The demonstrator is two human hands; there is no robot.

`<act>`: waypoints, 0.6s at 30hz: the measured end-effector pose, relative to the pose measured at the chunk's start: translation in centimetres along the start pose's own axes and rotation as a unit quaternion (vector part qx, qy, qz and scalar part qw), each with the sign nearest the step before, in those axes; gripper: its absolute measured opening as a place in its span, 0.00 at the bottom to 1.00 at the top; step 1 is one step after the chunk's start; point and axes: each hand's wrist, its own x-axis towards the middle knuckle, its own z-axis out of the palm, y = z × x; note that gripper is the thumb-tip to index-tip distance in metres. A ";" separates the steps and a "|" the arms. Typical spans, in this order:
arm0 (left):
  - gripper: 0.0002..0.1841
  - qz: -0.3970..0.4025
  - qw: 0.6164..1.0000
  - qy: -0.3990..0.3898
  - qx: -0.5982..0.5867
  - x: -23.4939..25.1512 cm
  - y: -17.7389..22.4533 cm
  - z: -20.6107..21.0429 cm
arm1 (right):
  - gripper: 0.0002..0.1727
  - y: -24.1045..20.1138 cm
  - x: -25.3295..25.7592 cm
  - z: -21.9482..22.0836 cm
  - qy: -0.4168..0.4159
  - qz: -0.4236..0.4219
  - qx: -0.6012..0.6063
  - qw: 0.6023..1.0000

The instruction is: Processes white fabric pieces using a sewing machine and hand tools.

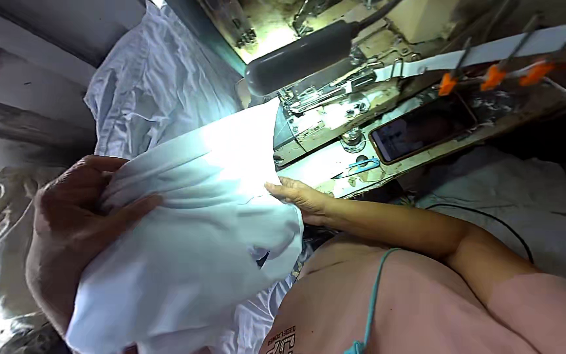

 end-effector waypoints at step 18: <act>0.30 0.265 0.947 -0.181 0.007 5.3 4.9 18.2 | 0.08 -3.9 -4.5 -4.8 0.009 -0.562 -0.597 0.572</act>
